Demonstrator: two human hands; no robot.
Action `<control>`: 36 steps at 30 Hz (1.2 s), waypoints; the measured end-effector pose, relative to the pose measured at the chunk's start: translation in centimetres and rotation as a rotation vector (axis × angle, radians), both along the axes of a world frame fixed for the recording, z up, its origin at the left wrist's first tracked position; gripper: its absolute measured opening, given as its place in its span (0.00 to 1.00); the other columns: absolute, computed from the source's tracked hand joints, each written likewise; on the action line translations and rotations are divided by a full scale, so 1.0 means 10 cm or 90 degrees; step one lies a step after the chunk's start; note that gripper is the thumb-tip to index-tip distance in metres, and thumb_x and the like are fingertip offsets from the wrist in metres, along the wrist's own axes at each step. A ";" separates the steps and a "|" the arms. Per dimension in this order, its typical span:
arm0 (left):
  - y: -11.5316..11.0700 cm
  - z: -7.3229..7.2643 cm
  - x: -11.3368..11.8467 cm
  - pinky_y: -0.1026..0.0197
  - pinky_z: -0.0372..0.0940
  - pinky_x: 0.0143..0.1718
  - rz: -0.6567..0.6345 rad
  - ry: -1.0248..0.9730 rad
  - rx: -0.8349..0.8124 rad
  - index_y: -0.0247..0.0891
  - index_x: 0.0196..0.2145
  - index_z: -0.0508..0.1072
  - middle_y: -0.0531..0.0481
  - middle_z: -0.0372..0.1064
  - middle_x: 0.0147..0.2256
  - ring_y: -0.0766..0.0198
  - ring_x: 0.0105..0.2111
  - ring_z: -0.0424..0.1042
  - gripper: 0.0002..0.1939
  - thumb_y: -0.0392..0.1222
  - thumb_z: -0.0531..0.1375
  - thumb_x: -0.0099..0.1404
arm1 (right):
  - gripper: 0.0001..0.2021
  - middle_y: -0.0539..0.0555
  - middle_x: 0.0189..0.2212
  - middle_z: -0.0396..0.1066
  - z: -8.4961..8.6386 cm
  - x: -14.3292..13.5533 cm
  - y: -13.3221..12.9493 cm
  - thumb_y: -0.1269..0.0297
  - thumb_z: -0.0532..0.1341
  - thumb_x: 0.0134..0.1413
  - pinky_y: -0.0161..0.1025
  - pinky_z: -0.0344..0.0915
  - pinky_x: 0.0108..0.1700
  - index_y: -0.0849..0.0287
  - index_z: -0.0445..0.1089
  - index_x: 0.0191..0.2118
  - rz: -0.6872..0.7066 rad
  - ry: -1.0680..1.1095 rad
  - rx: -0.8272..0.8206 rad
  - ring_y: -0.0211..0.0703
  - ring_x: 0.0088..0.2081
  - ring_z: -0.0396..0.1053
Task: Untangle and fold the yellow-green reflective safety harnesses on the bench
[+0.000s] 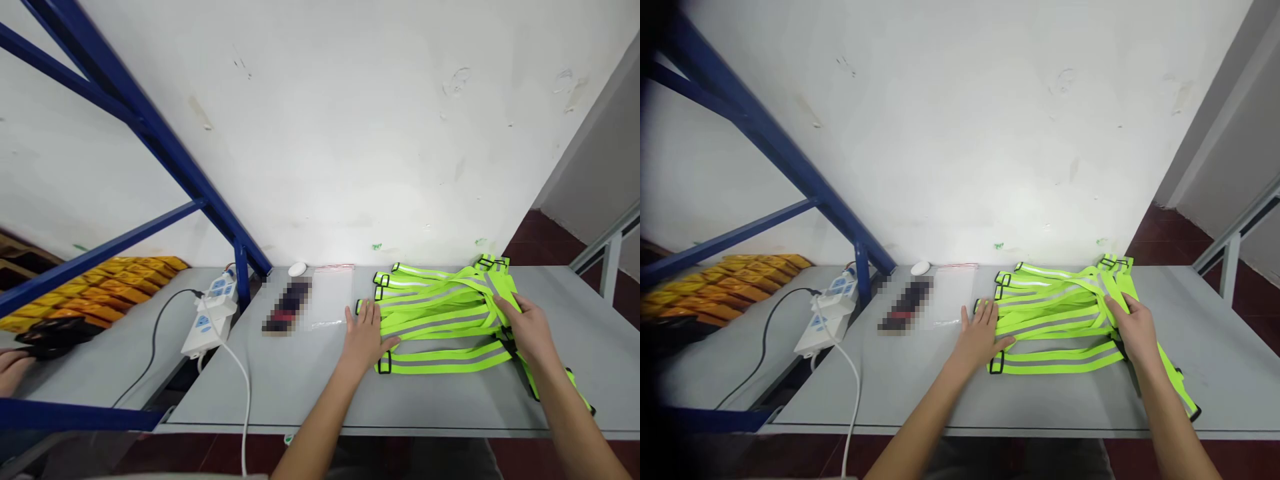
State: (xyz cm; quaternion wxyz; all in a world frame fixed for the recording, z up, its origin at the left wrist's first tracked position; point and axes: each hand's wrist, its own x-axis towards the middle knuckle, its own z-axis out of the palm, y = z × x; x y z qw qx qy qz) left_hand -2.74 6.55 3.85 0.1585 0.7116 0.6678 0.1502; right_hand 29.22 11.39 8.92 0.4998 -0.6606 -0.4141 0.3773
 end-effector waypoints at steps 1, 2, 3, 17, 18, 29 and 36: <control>-0.04 0.07 0.10 0.32 0.18 0.61 0.014 -0.060 0.036 0.31 0.63 0.60 0.30 0.49 0.65 0.37 0.67 0.39 0.44 0.66 0.56 0.59 | 0.23 0.54 0.42 0.78 0.05 -0.05 -0.01 0.58 0.71 0.38 0.36 0.70 0.40 0.61 0.76 0.43 -0.006 -0.021 0.005 0.54 0.47 0.73; -0.09 0.12 0.25 0.33 0.21 0.62 0.020 -0.146 0.068 0.32 0.60 0.64 0.30 0.52 0.63 0.36 0.66 0.41 0.42 0.65 0.58 0.58 | 0.23 0.54 0.42 0.78 0.09 -0.10 -0.01 0.57 0.71 0.38 0.37 0.70 0.41 0.61 0.76 0.43 -0.007 -0.036 0.008 0.55 0.48 0.72; -0.15 0.17 0.44 0.35 0.29 0.63 0.022 -0.263 0.086 0.34 0.58 0.68 0.32 0.57 0.61 0.37 0.64 0.47 0.37 0.64 0.58 0.59 | 0.23 0.54 0.42 0.78 0.14 -0.15 -0.02 0.56 0.70 0.39 0.38 0.70 0.42 0.61 0.76 0.43 -0.001 -0.040 0.011 0.56 0.47 0.73; 0.26 0.42 1.57 0.47 0.67 0.48 0.161 -1.604 -0.168 0.36 0.48 0.74 0.39 0.71 0.49 0.47 0.51 0.69 0.29 0.62 0.50 0.65 | 0.25 0.55 0.37 0.79 0.26 -0.36 -0.30 0.55 0.71 0.40 0.40 0.74 0.35 0.60 0.75 0.47 0.054 0.290 0.048 0.53 0.38 0.77; 0.31 0.40 1.49 0.46 0.66 0.49 0.176 -1.585 -0.149 0.35 0.49 0.74 0.39 0.72 0.49 0.46 0.52 0.69 0.28 0.59 0.50 0.65 | 0.25 0.56 0.37 0.79 0.25 -0.34 -0.32 0.56 0.71 0.40 0.40 0.75 0.35 0.60 0.75 0.47 0.051 0.310 0.034 0.54 0.38 0.77; 0.38 0.34 0.68 0.56 0.65 0.55 0.322 -1.506 0.085 0.40 0.49 0.72 0.47 0.68 0.55 0.59 0.56 0.67 0.15 0.43 0.53 0.69 | 0.22 0.54 0.37 0.80 0.07 -0.12 -0.47 0.61 0.73 0.38 0.36 0.77 0.32 0.58 0.76 0.43 -0.015 0.385 -0.051 0.53 0.39 0.78; 0.28 0.35 0.27 0.54 0.64 0.56 0.305 -1.363 0.186 0.42 0.52 0.71 0.49 0.72 0.51 0.58 0.57 0.66 0.16 0.45 0.55 0.68 | 0.30 0.53 0.42 0.79 -0.07 -0.19 -0.48 0.57 0.73 0.37 0.36 0.76 0.37 0.59 0.72 0.50 -0.065 0.333 -0.049 0.53 0.46 0.75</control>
